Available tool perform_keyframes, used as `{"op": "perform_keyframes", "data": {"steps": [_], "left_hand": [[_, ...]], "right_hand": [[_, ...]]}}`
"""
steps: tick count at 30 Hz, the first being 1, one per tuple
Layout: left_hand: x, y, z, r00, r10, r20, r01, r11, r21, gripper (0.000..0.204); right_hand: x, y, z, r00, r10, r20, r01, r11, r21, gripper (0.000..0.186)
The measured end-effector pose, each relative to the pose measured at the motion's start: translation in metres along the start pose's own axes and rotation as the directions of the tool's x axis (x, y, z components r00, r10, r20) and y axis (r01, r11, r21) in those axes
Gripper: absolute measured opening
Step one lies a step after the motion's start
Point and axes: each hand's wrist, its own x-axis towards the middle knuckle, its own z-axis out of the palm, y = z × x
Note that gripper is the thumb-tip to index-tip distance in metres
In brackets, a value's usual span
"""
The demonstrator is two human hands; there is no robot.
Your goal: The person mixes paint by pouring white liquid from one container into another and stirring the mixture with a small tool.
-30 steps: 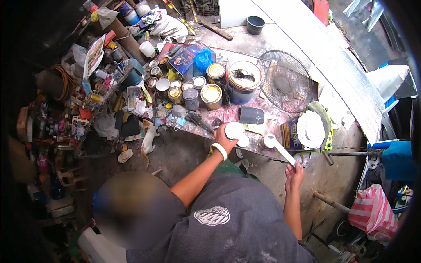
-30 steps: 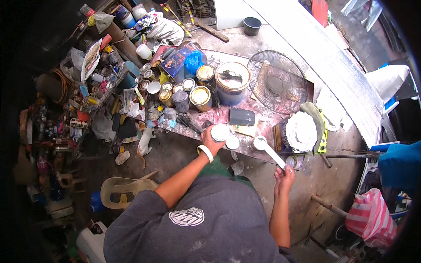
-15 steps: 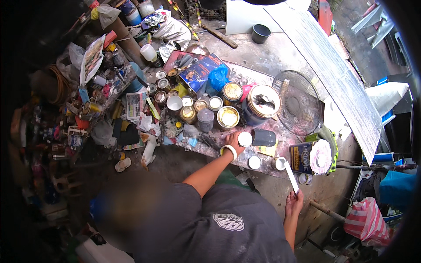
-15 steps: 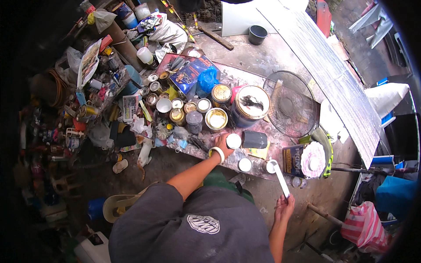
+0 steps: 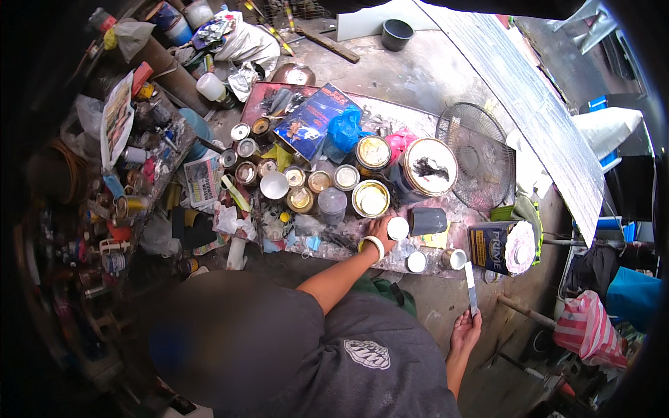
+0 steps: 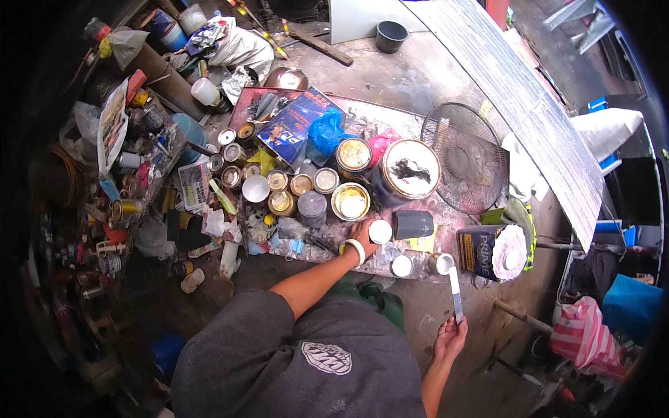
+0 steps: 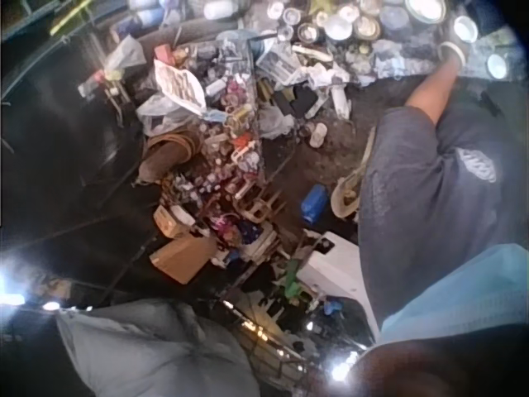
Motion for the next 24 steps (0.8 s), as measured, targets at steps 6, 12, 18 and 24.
{"op": "perform_keyframes", "data": {"steps": [6,12,18,24], "left_hand": [[0.002,0.000,0.003,0.999,-0.040,-0.011,0.040,0.999,0.002,0.079],[0.000,-0.003,0.002,0.995,0.077,-0.071,-0.067,0.990,0.125,0.081],[-0.003,-0.010,0.002,0.999,0.033,-0.036,-0.028,0.991,0.129,0.095],[-0.004,0.001,-0.007,0.986,-0.164,0.017,0.160,0.977,0.142,0.100]], "right_hand": [[-0.018,0.004,0.001,1.000,-0.016,-0.011,0.016,1.000,0.002,0.021],[-0.022,0.001,0.029,0.991,-0.075,-0.109,0.079,0.996,0.033,0.020],[-0.009,0.005,0.018,0.996,-0.032,-0.083,0.038,0.997,0.072,0.016],[0.027,0.010,0.008,0.998,0.058,-0.020,-0.055,0.994,0.096,0.020]]}}
